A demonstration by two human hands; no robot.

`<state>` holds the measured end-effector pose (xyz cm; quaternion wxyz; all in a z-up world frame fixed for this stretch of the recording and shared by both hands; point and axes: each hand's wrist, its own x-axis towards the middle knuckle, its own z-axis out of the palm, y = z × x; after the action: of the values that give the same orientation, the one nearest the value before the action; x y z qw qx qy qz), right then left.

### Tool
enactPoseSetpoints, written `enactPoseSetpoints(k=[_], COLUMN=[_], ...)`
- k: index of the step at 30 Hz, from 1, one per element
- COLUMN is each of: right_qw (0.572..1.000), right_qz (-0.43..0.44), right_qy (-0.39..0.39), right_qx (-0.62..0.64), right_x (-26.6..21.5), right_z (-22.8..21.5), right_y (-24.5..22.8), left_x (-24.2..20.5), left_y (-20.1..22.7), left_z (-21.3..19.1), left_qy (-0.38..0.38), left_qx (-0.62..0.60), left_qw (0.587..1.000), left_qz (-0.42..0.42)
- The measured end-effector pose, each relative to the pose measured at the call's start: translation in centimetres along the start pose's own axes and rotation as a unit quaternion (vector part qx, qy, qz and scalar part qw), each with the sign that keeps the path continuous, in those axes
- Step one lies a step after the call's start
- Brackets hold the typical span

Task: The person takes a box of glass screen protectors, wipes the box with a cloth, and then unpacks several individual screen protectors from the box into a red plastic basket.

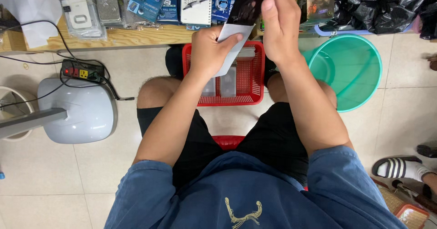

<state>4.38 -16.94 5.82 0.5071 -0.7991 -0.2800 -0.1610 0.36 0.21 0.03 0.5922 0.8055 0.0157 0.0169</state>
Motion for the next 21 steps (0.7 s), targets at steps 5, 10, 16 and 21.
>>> enactPoseSetpoints(k=[5,10,16,21], right_qw=[0.996,0.99,0.987,0.971], right_qz=[0.022,0.03,-0.007,0.165], right_qy=[-0.079,-0.13,-0.152,-0.125], right_qx=[0.026,0.052,0.059,0.12], right_x=[-1.0,-1.0,-1.2,-2.2], right_z=[0.5,1.0,1.6,2.0], right_y=[0.8,0.1,0.3,1.8], left_x=[0.4,0.5,0.7,0.7], left_y=[0.1,0.2,0.0,1.2], left_z=[-0.7,-1.3,-1.4,-1.8], left_qy=[0.018,0.025,0.019,0.013], left_qx=[-0.027,-0.059,-0.12,-0.22], left_qw=[0.999,0.998,0.992,0.975], left_qz=[-0.005,0.011,0.023,-0.006])
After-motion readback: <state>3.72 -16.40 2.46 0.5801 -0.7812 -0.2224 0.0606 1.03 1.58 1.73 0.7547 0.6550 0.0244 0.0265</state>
